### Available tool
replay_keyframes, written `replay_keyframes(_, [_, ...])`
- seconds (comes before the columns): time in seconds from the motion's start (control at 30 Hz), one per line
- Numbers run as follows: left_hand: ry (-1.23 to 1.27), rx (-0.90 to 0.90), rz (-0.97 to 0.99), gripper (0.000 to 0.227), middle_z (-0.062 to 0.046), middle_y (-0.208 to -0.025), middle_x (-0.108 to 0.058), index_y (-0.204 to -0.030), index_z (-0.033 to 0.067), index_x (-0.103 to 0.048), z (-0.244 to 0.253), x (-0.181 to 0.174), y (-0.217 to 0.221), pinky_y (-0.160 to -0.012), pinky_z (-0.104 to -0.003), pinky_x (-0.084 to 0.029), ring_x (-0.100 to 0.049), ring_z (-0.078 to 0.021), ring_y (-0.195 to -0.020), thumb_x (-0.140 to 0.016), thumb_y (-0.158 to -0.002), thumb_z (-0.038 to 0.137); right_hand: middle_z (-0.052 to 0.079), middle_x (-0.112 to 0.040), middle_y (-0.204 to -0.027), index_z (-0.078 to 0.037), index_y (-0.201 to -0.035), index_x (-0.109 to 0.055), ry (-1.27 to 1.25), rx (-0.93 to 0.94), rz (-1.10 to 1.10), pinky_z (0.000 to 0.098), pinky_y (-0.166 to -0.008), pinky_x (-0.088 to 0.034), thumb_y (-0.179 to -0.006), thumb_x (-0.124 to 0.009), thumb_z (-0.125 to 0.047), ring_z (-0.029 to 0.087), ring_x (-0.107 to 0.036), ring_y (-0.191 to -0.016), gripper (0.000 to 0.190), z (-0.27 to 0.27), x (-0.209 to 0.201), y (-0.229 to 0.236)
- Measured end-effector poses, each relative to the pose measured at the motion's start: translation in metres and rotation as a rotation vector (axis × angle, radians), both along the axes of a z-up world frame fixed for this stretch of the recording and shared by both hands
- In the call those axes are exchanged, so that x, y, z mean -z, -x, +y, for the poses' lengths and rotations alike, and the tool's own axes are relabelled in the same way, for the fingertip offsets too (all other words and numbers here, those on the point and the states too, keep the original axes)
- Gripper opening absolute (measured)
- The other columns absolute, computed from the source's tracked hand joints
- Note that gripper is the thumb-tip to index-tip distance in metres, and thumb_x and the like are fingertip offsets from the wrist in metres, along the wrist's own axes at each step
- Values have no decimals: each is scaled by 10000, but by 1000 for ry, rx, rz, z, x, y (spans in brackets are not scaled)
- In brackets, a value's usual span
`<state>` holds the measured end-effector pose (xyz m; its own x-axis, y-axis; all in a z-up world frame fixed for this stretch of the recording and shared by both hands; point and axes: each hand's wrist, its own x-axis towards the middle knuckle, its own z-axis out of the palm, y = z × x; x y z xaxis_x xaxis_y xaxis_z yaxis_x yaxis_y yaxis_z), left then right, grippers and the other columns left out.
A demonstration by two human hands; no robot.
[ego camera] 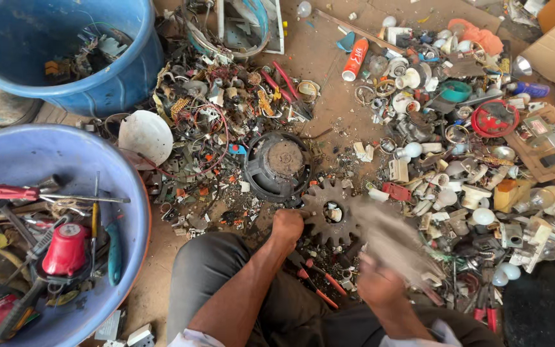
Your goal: The person sits on the floor and uses a hammer to repeatedly strike a metal gear placed on a metal stand. They also use pliers to hold and adjust the gear during the process. The workspace is cluttered with various scrap materials and tools.
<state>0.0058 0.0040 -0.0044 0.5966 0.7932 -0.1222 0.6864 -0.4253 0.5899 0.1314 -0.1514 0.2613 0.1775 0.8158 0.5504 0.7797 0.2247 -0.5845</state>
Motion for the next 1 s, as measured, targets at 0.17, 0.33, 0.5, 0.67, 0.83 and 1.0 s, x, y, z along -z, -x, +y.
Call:
replay_keyframes(0.17, [-216,175,397,167,-34,-825,-728,-814,193,-793,9,-9,3,-650,-366,-529,-718,-224,-830,-656,-811,97,218,-686,-665,22,-1134,-604,992,372,-255,493,-532,-509,-1001,-656,-418,382,-648,-576,463,31,9,-3])
replay_keyframes(0.33, [-288,257,426,183,-20,-854,-739,-830,171,-801,5,-7,3,-636,-354,-546,-726,-221,-843,-681,-743,65,187,-655,-627,26,-1110,-625,414,317,122,455,-482,-508,-977,-619,-322,324,-653,-498,372,8,-21,0])
replay_keyframes(0.5, [-149,-24,-205,359,-24,-938,-786,-943,129,-802,-1,-9,9,-663,-299,-570,-756,-188,-845,-648,-629,47,228,-674,-894,46,-1205,-549,15,-32,-85,409,-705,-575,-1138,-544,-294,348,-694,-795,346,18,-16,13])
replay_keyframes(0.67, [-155,276,544,218,-51,-1043,-749,-1031,138,-789,27,-29,4,-770,-347,-549,-706,-230,-1004,-646,-877,83,154,-668,-631,-12,-1110,-609,1027,308,-266,424,-488,-500,-1008,-632,-369,290,-624,-492,371,45,-11,5])
replay_keyframes(0.83, [723,-258,-794,333,29,-1064,-799,-1046,152,-786,1,-22,2,-761,-264,-568,-737,-159,-956,-511,-881,63,112,-640,-607,7,-1071,-607,262,147,241,355,-393,-475,-996,-558,-339,198,-602,-447,358,-1,-16,6])
replay_keyframes(1.0, [335,30,-15,302,-34,-1072,-784,-1038,129,-801,1,-20,8,-780,-309,-566,-722,-184,-978,-554,-884,51,149,-632,-616,-27,-923,-605,616,148,-201,402,-445,-484,-963,-632,-394,265,-599,-465,370,13,-5,11])
